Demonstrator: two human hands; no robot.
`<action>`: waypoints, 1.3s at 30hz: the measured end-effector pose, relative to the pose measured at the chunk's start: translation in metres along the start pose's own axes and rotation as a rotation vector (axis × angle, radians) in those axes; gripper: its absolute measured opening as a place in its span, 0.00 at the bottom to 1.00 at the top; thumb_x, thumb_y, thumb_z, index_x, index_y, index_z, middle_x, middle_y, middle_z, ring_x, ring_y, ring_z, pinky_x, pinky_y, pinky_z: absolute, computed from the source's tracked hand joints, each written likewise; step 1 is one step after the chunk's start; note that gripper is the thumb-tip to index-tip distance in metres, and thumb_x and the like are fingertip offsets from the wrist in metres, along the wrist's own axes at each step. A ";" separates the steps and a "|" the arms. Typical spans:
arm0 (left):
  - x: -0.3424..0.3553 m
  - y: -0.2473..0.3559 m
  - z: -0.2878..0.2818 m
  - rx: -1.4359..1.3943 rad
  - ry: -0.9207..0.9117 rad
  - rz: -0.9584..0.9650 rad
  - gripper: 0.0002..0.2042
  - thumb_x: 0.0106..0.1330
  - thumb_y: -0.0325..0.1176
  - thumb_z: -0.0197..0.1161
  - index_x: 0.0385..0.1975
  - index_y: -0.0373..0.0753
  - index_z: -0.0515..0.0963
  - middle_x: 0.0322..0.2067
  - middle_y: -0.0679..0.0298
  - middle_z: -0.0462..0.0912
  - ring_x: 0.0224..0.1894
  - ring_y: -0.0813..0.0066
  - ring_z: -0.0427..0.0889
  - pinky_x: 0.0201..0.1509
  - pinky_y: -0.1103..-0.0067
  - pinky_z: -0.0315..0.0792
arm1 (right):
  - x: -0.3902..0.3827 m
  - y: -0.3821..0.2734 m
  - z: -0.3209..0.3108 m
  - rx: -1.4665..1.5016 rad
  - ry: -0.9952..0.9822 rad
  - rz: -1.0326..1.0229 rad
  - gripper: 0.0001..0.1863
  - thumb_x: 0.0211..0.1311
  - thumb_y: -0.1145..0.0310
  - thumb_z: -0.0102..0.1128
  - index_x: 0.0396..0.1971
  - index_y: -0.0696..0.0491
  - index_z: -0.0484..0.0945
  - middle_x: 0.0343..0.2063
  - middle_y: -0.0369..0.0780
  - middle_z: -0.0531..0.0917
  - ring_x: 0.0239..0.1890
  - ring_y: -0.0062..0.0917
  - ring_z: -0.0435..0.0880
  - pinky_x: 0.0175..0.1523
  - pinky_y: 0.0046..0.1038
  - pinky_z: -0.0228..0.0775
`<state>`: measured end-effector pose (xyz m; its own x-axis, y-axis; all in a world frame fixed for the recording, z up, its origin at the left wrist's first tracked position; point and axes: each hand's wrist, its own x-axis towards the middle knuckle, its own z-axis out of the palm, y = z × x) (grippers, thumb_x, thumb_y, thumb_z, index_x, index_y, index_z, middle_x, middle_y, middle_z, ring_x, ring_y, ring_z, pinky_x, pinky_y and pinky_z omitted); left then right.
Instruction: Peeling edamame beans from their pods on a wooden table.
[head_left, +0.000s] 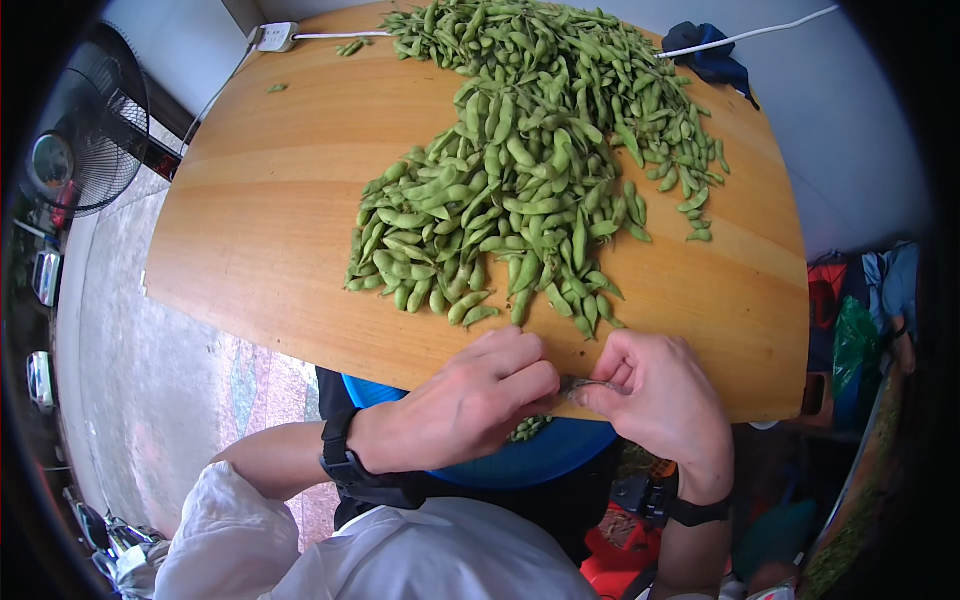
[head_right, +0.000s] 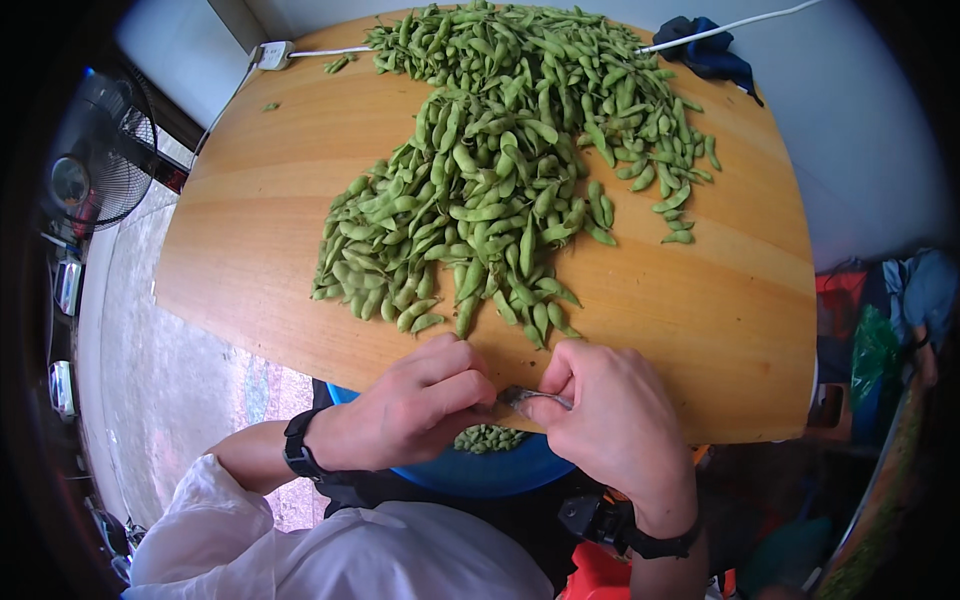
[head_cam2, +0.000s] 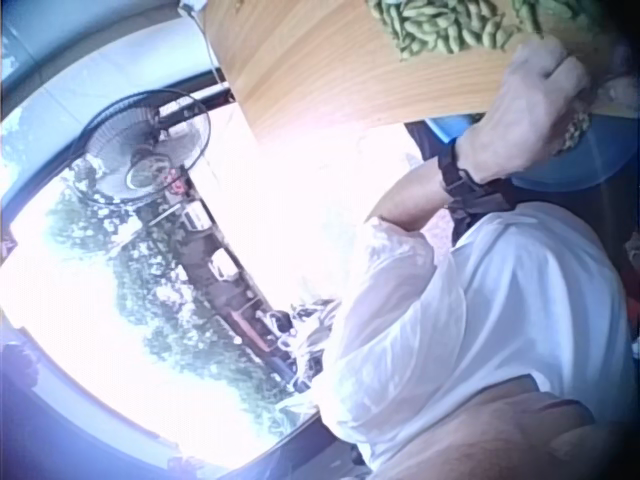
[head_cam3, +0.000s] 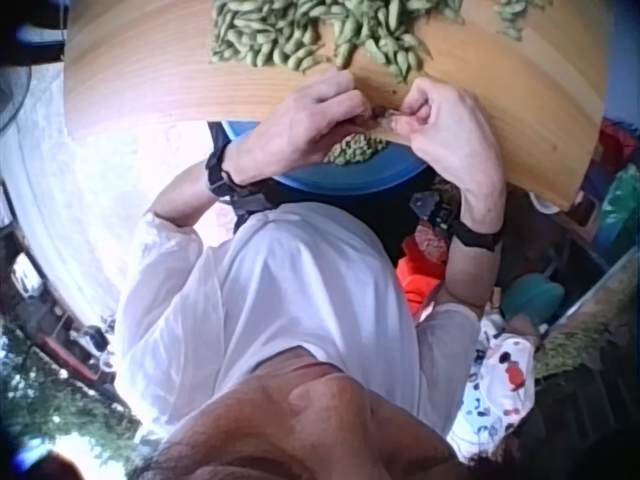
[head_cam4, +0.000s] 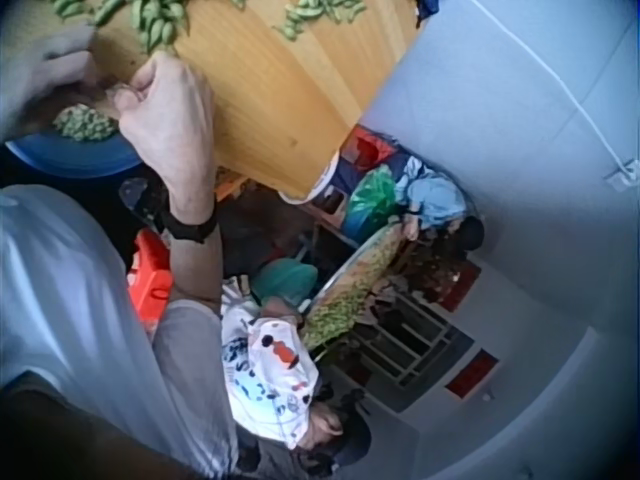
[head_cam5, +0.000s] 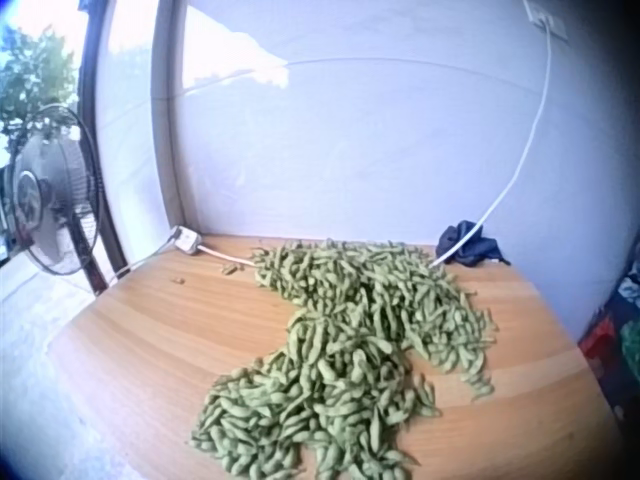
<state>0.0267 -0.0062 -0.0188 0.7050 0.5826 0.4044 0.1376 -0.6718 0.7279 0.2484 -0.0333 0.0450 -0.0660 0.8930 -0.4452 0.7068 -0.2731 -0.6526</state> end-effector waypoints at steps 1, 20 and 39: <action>0.000 0.000 0.000 -0.012 0.003 0.008 0.11 0.60 0.23 0.70 0.36 0.36 0.73 0.35 0.55 0.71 0.39 0.52 0.75 0.43 0.63 0.70 | -0.002 -0.001 -0.001 -0.009 0.005 0.008 0.11 0.56 0.71 0.76 0.30 0.60 0.80 0.20 0.46 0.84 0.24 0.36 0.86 0.33 0.37 0.75; -0.012 0.021 -0.005 0.251 -0.033 -0.118 0.12 0.58 0.26 0.63 0.41 0.34 0.72 0.37 0.55 0.73 0.41 0.54 0.78 0.44 0.65 0.75 | -0.016 -0.007 0.010 0.112 0.080 -0.076 0.11 0.58 0.69 0.72 0.37 0.57 0.82 0.26 0.46 0.85 0.29 0.40 0.86 0.38 0.38 0.77; 0.002 0.007 -0.018 0.448 0.214 -0.126 0.15 0.57 0.30 0.75 0.43 0.34 0.82 0.37 0.59 0.78 0.39 0.58 0.80 0.41 0.67 0.77 | -0.121 0.092 -0.039 -0.266 0.508 0.270 0.11 0.52 0.75 0.75 0.35 0.60 0.84 0.23 0.41 0.85 0.27 0.22 0.83 0.38 0.26 0.75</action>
<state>0.0167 -0.0014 -0.0022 0.5124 0.7205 0.4672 0.5299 -0.6934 0.4883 0.3489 -0.1522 0.0625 0.4353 0.8814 -0.1833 0.8070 -0.4722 -0.3546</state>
